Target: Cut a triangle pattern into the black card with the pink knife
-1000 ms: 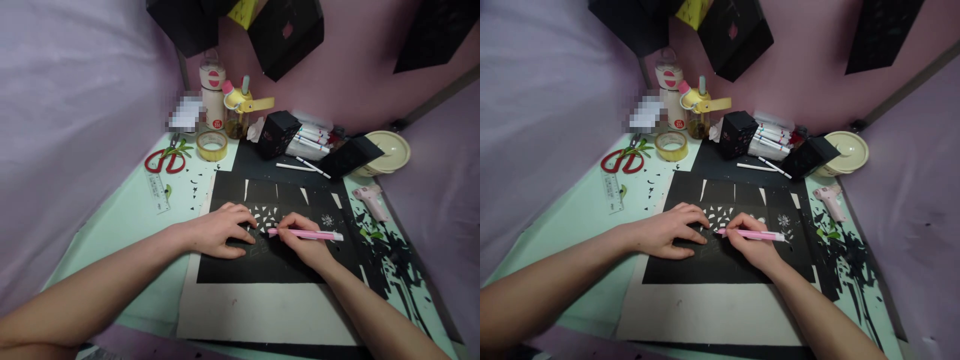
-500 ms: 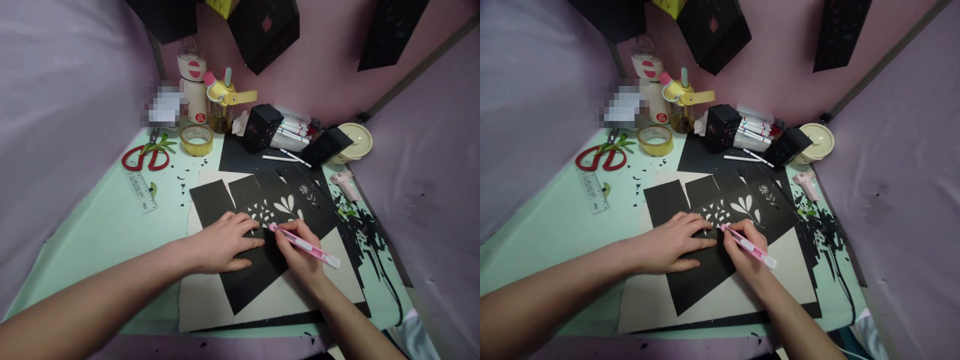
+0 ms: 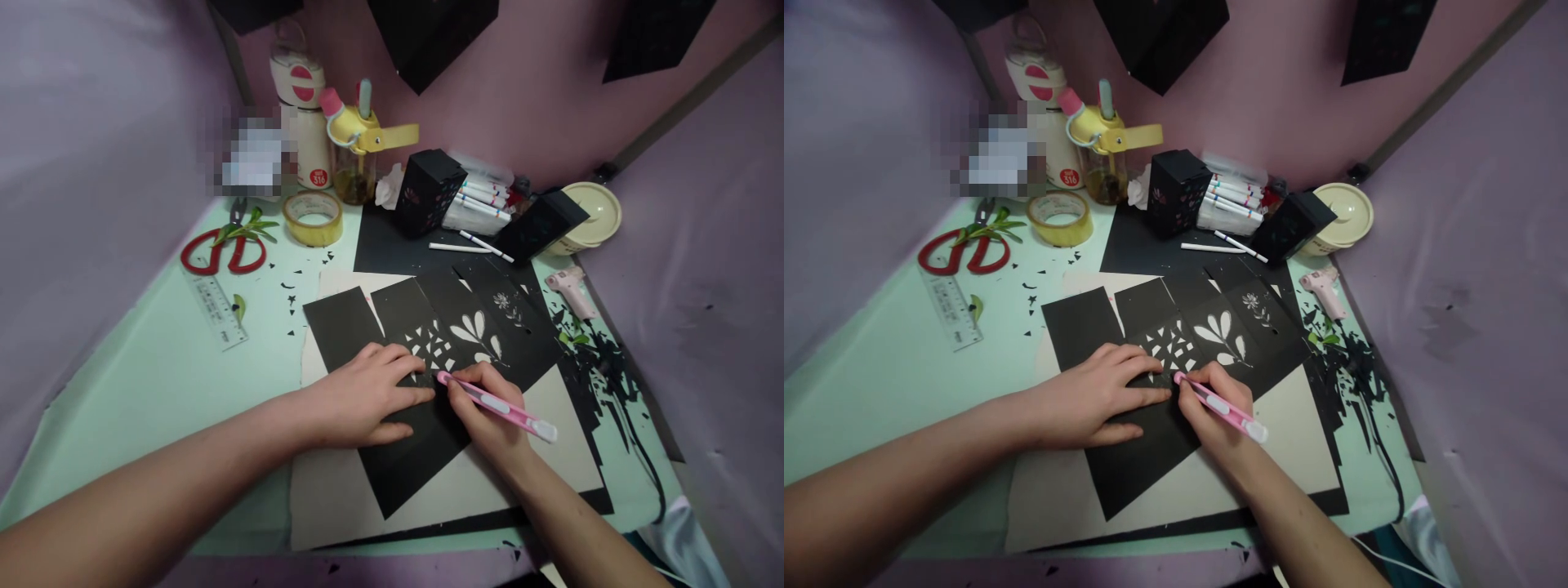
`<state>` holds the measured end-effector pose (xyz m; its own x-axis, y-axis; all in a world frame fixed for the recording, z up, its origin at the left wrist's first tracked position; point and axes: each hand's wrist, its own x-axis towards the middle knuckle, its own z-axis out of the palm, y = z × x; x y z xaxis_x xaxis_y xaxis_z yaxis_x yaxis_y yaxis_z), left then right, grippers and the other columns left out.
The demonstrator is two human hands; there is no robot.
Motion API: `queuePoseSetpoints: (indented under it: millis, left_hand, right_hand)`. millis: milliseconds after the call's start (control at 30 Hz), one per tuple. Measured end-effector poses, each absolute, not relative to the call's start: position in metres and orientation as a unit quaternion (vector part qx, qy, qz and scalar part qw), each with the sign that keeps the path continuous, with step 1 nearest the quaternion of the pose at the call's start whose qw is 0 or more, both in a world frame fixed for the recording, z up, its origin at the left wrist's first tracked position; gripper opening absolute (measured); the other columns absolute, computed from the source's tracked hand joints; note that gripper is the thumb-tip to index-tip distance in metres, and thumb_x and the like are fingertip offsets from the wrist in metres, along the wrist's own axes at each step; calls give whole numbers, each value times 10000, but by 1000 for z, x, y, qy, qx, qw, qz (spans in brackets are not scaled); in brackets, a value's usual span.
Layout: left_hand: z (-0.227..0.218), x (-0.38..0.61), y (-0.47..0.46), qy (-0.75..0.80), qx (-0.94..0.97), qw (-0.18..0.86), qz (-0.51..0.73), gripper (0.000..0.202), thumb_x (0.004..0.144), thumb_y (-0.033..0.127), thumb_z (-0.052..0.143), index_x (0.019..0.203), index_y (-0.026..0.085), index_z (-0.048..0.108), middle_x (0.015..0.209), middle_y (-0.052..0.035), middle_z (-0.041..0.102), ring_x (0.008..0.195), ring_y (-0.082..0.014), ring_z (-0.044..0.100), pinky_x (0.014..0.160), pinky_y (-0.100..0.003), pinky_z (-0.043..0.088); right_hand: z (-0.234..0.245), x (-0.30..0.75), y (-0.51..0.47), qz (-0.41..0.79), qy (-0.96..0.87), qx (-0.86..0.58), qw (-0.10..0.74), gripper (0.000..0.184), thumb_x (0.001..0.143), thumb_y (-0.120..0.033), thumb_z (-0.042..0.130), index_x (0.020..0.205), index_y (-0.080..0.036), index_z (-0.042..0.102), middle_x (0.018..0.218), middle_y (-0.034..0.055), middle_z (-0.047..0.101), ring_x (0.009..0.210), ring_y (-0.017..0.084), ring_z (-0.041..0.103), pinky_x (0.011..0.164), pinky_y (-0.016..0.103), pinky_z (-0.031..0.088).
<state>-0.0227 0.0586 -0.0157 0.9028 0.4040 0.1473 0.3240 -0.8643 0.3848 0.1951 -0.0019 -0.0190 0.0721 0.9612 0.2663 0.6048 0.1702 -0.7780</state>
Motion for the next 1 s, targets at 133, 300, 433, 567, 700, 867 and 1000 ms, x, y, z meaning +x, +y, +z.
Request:
queuePoseSetpoints:
  millis: [133,300,433,567,700,867,1000]
  left_hand:
    - [-16,-23,59,187,959,180,116,470,886,413,651,1323,258,574,1339,-122,532,1210,-335,460,955,-467,391]
    - [-16,-23,61,185,957,194,114,487,887,410,644,1299,163,566,1344,-134,549,1222,-326,457,975,-455,389]
    - [-16,-23,62,193,952,209,109,467,872,401,660,1266,163,580,1346,-119,557,1230,-319,453,980,-441,386]
    - [-16,-23,61,196,950,217,114,479,858,400,678,1270,178,580,1347,-118,557,1233,-317,454,983,-432,383]
    - [-18,-24,63,196,947,225,122,490,854,405,681,1279,184,577,1339,-121,562,1233,-321,454,983,-438,386]
    - [-13,-22,60,200,945,238,106,497,853,403,687,1281,175,577,1341,-131,558,1232,-330,456,979,-470,405]
    - [1,-28,67,205,927,276,148,412,891,363,639,1253,175,587,1282,-127,595,1175,-256,533,1004,-401,441]
  right_hand:
    - [-20,196,-2,221,-649,-602,408,111,827,-207,648,722,-203,612,629,-21,670,520,106,586,506,209,439]
    - [-23,195,-4,211,-666,-595,397,84,853,-204,646,776,-206,612,656,-18,665,538,109,581,520,219,432]
    - [-24,192,-6,182,-701,-575,381,102,875,-172,617,786,-202,575,688,-7,654,554,105,571,554,227,432]
    - [-23,192,-7,177,-718,-560,373,136,880,-147,582,768,-206,533,676,-15,630,516,91,524,532,224,407]
    - [-21,193,-7,193,-714,-566,363,165,879,-164,569,733,-211,508,626,-31,595,493,88,489,512,221,386]
    - [-24,194,-7,215,-685,-582,381,168,875,-223,579,714,-213,533,597,-36,584,480,94,490,489,212,395]
    - [-26,196,-6,210,-631,-625,408,176,862,-301,610,712,-210,600,569,-23,604,474,116,535,461,212,423]
